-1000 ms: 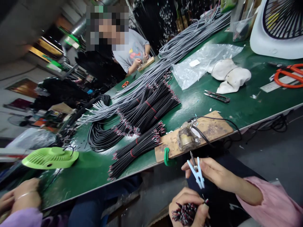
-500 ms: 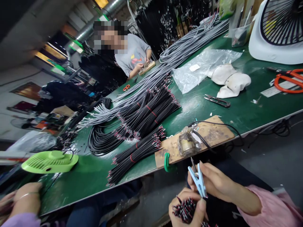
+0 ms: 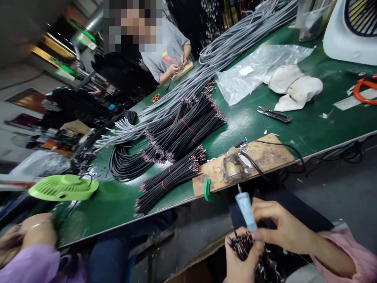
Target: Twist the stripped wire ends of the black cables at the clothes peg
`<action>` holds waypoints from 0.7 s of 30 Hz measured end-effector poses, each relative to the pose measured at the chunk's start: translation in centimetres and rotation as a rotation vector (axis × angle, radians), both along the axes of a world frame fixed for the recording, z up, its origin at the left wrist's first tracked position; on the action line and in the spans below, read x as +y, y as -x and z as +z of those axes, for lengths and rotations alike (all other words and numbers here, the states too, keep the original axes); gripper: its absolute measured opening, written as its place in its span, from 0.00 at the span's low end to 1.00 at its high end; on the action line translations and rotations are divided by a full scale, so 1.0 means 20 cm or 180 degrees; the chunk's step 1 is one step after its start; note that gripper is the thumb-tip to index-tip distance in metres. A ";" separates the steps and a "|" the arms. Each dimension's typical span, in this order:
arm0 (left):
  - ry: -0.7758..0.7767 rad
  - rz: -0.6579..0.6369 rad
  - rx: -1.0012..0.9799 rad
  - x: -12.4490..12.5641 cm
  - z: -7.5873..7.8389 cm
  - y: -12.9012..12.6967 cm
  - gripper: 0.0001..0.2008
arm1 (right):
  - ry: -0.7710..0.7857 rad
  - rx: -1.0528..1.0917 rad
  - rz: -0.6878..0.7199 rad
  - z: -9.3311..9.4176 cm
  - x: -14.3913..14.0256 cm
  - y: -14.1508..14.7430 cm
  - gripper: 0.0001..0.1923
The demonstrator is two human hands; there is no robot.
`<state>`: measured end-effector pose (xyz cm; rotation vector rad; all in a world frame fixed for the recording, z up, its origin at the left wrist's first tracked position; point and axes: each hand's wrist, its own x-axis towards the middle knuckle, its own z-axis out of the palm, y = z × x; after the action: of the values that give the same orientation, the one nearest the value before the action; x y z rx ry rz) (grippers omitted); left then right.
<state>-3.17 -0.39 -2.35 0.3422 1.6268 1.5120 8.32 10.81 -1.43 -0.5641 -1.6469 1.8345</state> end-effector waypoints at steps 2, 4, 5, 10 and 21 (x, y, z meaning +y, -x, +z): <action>-0.0155 -0.0002 0.0139 0.02 -0.01 -0.01 0.19 | -0.0369 -0.0143 0.0047 0.04 0.00 0.00 0.05; -0.0271 -0.0112 0.0033 0.03 0.00 -0.02 0.17 | -0.0520 -0.0354 -0.0050 0.05 0.00 0.01 0.07; -0.0260 -0.0122 -0.0077 0.03 0.00 -0.02 0.17 | -0.0549 -0.0458 -0.0116 0.05 0.00 0.01 0.08; 0.0080 0.0427 -0.0337 -0.02 -0.05 -0.01 0.21 | -0.0498 -0.0494 -0.0161 0.02 -0.01 -0.01 0.10; 0.0257 0.0666 0.0087 -0.02 -0.04 0.00 0.16 | -0.0655 -0.0335 -0.0153 0.04 -0.02 -0.02 0.08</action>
<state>-3.13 -0.74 -3.19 0.1521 1.7845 1.5953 8.69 10.33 -0.58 -0.6128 -1.8487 1.6010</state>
